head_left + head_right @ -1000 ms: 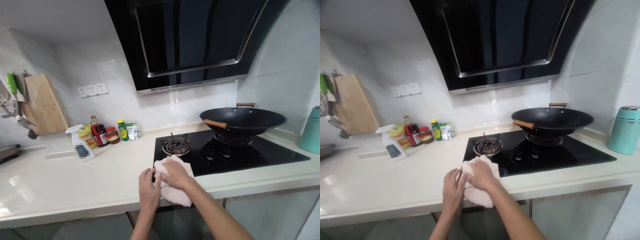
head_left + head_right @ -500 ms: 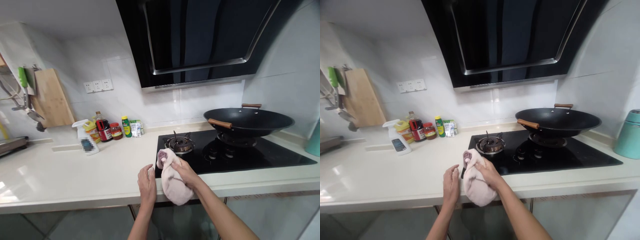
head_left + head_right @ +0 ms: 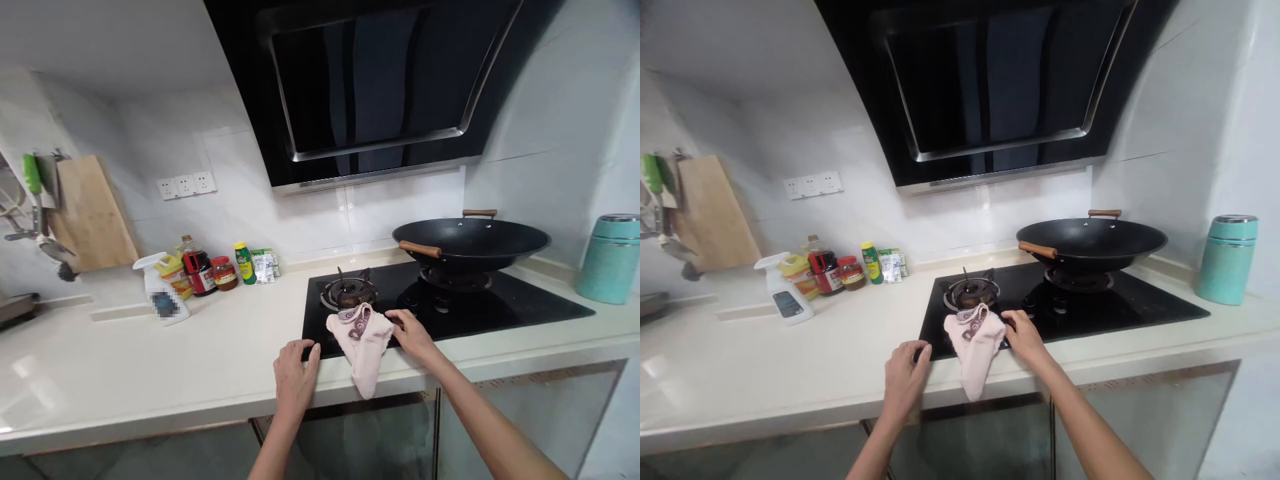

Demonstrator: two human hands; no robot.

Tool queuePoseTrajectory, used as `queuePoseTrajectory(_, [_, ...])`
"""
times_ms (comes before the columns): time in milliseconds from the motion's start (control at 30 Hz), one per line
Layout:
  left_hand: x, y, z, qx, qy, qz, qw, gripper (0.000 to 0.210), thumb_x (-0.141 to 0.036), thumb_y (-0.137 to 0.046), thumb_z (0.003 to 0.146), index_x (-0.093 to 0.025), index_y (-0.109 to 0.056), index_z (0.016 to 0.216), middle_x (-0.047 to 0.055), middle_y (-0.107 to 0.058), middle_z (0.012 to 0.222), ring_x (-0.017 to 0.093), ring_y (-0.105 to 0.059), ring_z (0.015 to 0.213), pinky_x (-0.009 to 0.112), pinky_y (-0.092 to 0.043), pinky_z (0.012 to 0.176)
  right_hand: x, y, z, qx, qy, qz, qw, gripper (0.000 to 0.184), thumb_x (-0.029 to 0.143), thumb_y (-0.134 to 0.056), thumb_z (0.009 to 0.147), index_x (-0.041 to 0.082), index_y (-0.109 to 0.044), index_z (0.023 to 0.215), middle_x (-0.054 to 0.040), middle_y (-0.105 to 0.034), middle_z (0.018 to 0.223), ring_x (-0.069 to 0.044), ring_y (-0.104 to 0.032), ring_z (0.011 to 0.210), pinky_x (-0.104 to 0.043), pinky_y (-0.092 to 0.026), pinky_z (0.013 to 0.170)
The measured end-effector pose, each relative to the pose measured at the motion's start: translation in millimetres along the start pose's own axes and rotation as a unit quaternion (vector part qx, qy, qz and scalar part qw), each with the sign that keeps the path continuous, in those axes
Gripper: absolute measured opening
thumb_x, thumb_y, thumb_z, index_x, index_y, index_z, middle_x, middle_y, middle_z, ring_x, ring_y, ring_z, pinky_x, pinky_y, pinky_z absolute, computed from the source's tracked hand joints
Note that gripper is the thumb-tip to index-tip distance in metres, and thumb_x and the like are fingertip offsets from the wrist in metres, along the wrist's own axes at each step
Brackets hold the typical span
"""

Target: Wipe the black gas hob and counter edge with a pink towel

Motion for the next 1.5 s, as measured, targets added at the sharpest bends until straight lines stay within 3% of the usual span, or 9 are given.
queuePoseTrajectory(167, [-12, -12.1, 14, 0.001, -0.062, -0.002, 0.998, 0.023, -0.038, -0.058, 0.089, -0.026, -0.072, 0.103, 0.008, -0.068, 0.116, 0.028, -0.061, 0.117, 0.049, -0.049, 0.098, -15, 29, -27, -0.027, 0.044, -0.066, 0.996, 0.028, 0.033, -0.048, 0.089, 0.023, -0.07, 0.103, -0.0096, -0.065, 0.111, -0.025, -0.061, 0.108, -0.042, -0.046, 0.1])
queuePoseTrajectory(267, [-37, -27.5, 27, 0.03, -0.12, -0.007, 0.992, 0.027, -0.037, -0.057, 0.091, -0.026, -0.072, 0.109, 0.01, -0.065, 0.127, 0.027, -0.059, 0.123, 0.048, -0.048, 0.105, -29, 42, -48, -0.076, 0.076, -0.199, 0.974, 0.034, 0.037, -0.043, 0.096, 0.022, -0.072, 0.107, -0.0117, -0.069, 0.118, -0.029, -0.06, 0.116, -0.048, -0.04, 0.106])
queuePoseTrajectory(433, [-85, -67.1, 33, 0.202, -0.147, 0.075, 0.965, 0.046, -0.043, -0.061, 0.089, -0.027, -0.065, 0.131, 0.009, -0.059, 0.143, 0.031, -0.049, 0.137, 0.051, -0.038, 0.116, -48, 50, -86, -0.17, 0.096, -0.375, 0.906, 0.046, 0.041, -0.033, 0.103, 0.024, -0.067, 0.129, -0.0094, -0.064, 0.138, -0.033, -0.051, 0.134, -0.056, -0.032, 0.109])
queuePoseTrajectory(633, [-123, -89.8, 41, 0.36, -0.088, 0.142, 0.918, 0.095, -0.081, -0.052, 0.078, -0.029, -0.038, 0.156, 0.015, -0.035, 0.163, 0.049, -0.019, 0.152, 0.07, -0.02, 0.117, -51, 45, -96, -0.242, 0.117, -0.385, 0.883, 0.04, 0.032, -0.043, 0.098, 0.022, -0.069, 0.127, -0.0085, -0.067, 0.135, -0.03, -0.059, 0.121, -0.048, -0.038, 0.102])
queuePoseTrajectory(900, [-161, -126.3, 33, 0.338, -0.176, 0.081, 0.921, 0.082, -0.08, -0.049, 0.08, -0.034, -0.049, 0.147, 0.011, -0.047, 0.154, 0.044, -0.033, 0.145, 0.07, -0.02, 0.117, -57, 38, -92, -0.315, 0.122, -0.334, 0.88, 0.033, 0.03, -0.047, 0.096, 0.021, -0.073, 0.113, -0.0081, -0.073, 0.119, -0.027, -0.062, 0.104, -0.044, -0.04, 0.093])
queuePoseTrajectory(1033, [-159, -133.5, 26, 0.352, -0.163, 0.042, 0.921, 0.08, -0.082, -0.048, 0.079, -0.039, -0.047, 0.147, 0.008, -0.043, 0.158, 0.043, -0.025, 0.149, 0.073, -0.019, 0.115, -60, 39, -95, -0.32, 0.146, -0.332, 0.875, 0.033, 0.031, -0.045, 0.096, 0.019, -0.072, 0.112, -0.0087, -0.074, 0.114, -0.027, -0.063, 0.101, -0.044, -0.041, 0.092])
queuePoseTrajectory(1167, [-146, -125.3, 31, 0.33, -0.168, 0.039, 0.928, 0.065, -0.07, -0.052, 0.084, -0.041, -0.052, 0.142, 0.007, -0.052, 0.149, 0.037, -0.034, 0.145, 0.069, -0.026, 0.114, -59, 45, -97, -0.306, 0.177, -0.343, 0.87, 0.032, 0.03, -0.045, 0.096, 0.018, -0.072, 0.11, -0.0096, -0.073, 0.114, -0.026, -0.064, 0.101, -0.043, -0.042, 0.09])
queuePoseTrajectory(1267, [-131, -117.5, 38, 0.342, -0.162, 0.045, 0.925, 0.066, -0.066, -0.06, 0.08, -0.039, -0.055, 0.14, 0.006, -0.053, 0.149, 0.037, -0.036, 0.144, 0.067, -0.031, 0.112, -57, 49, -99, -0.297, 0.187, -0.346, 0.87, 0.033, 0.03, -0.044, 0.096, 0.018, -0.071, 0.11, -0.01, -0.073, 0.115, -0.026, -0.064, 0.102, -0.043, -0.042, 0.091])
queuePoseTrajectory(1500, [-79, -74.5, 46, 0.33, -0.116, 0.086, 0.933, 0.065, -0.06, -0.064, 0.081, -0.038, -0.054, 0.142, 0.002, -0.05, 0.154, 0.034, -0.035, 0.148, 0.06, -0.033, 0.115, -53, 49, -100, -0.301, 0.186, -0.335, 0.874, 0.033, 0.032, -0.043, 0.097, 0.02, -0.071, 0.11, -0.01, -0.073, 0.111, -0.028, -0.064, 0.104, -0.045, -0.042, 0.092])
Point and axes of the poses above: each hand's wrist, its own z-axis towards the middle knuckle, its own y-axis out of the back of the hand, x = y × z, the point moved 2 cm from there along z, towards the middle knuckle
